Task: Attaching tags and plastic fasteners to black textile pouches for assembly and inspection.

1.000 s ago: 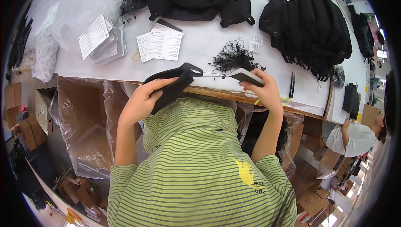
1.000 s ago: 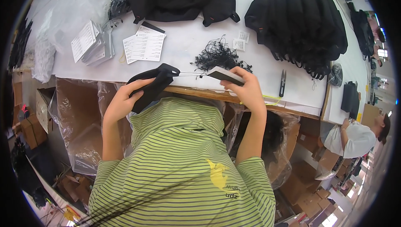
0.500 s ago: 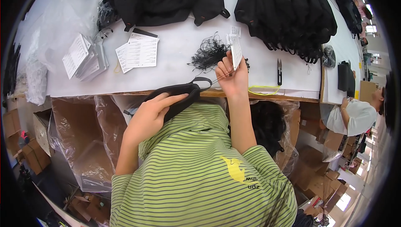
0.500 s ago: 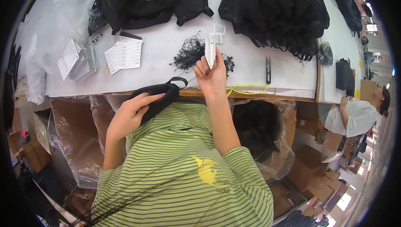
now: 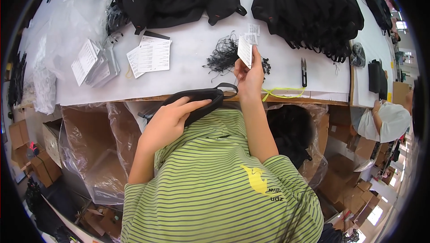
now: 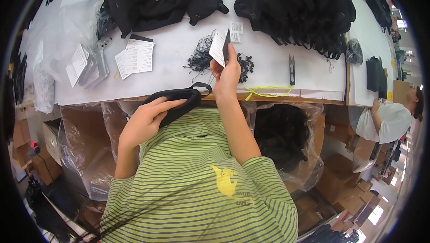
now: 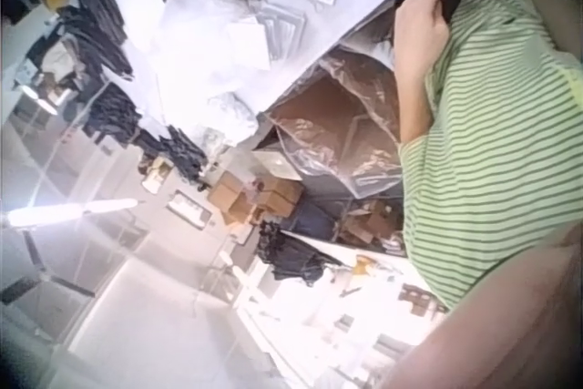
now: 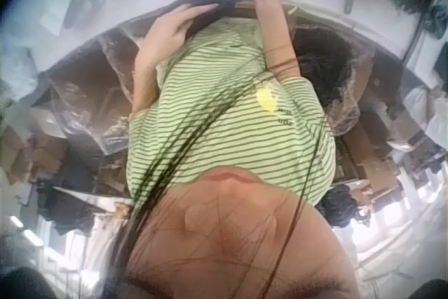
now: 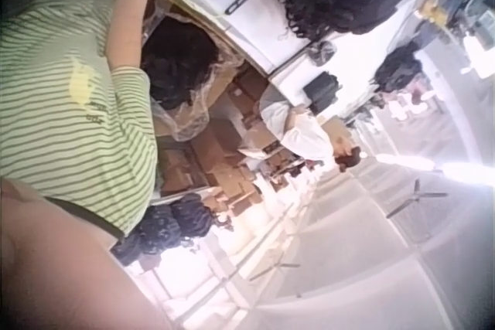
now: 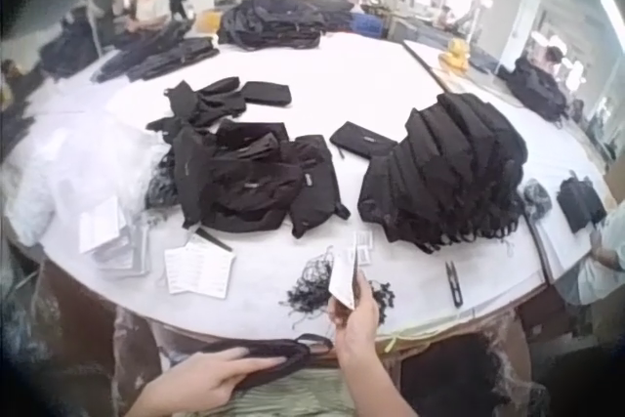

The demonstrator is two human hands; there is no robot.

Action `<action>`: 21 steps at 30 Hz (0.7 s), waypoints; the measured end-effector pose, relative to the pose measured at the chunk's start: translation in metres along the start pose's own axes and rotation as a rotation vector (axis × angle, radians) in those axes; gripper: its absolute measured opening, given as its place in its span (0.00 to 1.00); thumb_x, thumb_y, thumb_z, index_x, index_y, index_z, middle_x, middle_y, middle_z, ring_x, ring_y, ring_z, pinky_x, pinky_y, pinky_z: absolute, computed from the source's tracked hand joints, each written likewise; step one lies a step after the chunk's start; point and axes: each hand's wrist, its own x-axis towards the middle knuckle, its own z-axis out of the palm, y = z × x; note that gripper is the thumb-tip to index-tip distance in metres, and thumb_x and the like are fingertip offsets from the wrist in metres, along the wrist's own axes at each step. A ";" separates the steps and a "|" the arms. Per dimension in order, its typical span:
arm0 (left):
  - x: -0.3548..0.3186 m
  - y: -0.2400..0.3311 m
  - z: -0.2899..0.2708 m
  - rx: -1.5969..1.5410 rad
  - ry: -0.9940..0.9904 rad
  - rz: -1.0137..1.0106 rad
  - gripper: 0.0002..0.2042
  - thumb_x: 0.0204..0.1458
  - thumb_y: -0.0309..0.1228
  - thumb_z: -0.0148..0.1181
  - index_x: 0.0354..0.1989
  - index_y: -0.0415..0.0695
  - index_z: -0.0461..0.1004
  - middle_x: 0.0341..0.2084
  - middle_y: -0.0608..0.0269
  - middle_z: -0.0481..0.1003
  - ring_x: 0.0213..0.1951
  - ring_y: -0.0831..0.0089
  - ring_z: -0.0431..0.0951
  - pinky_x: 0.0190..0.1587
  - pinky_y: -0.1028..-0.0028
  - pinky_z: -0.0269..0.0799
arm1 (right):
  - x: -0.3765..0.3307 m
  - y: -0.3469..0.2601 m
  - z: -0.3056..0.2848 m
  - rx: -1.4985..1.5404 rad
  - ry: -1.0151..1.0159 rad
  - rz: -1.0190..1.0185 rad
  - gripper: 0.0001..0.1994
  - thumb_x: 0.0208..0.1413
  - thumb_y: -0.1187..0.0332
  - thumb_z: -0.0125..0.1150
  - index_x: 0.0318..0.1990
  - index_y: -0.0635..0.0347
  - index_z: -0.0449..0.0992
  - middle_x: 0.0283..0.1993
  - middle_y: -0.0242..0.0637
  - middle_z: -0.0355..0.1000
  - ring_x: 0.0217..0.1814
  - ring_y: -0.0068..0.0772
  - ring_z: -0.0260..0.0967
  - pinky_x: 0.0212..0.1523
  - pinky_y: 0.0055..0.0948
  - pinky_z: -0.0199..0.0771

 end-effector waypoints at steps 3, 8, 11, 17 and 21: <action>0.002 0.001 0.000 0.002 -0.007 0.021 0.23 0.51 0.17 0.47 0.54 0.53 0.71 0.32 0.56 0.68 0.31 0.59 0.70 0.38 0.76 0.67 | 0.007 0.005 -0.012 -0.009 -0.031 -0.001 0.14 0.61 0.56 0.51 0.30 0.57 0.72 0.17 0.26 0.63 0.13 0.15 0.49 0.14 0.17 0.45; 0.003 -0.001 0.000 0.003 0.010 0.071 0.24 0.50 0.17 0.48 0.56 0.53 0.69 0.32 0.54 0.71 0.33 0.56 0.73 0.40 0.72 0.69 | 0.011 0.002 -0.005 -0.076 0.014 -0.200 0.12 0.57 0.59 0.59 0.27 0.56 0.72 0.15 0.16 0.57 0.14 0.08 0.45 0.15 0.16 0.42; 0.004 -0.004 -0.003 0.096 -0.043 0.073 0.18 0.50 0.21 0.52 0.51 0.48 0.71 0.30 0.51 0.73 0.33 0.53 0.75 0.39 0.66 0.70 | 0.000 -0.024 -0.017 -0.301 -0.228 -0.262 0.12 0.55 0.62 0.63 0.23 0.54 0.72 0.13 0.15 0.53 0.14 0.09 0.40 0.16 0.17 0.40; 0.014 0.001 0.001 0.246 -0.101 0.108 0.07 0.50 0.26 0.56 0.36 0.41 0.68 0.27 0.52 0.75 0.32 0.52 0.75 0.33 0.61 0.69 | -0.045 -0.041 -0.001 -1.132 -0.646 -0.349 0.10 0.47 0.59 0.68 0.25 0.56 0.81 0.10 0.22 0.59 0.12 0.18 0.46 0.16 0.22 0.45; 0.016 -0.004 0.008 0.323 0.064 0.439 0.06 0.46 0.25 0.58 0.32 0.43 0.69 0.27 0.59 0.73 0.33 0.60 0.74 0.35 0.65 0.67 | -0.054 -0.035 -0.009 -1.616 -0.871 -0.478 0.13 0.46 0.52 0.64 0.28 0.50 0.83 0.15 0.35 0.71 0.17 0.38 0.68 0.22 0.32 0.67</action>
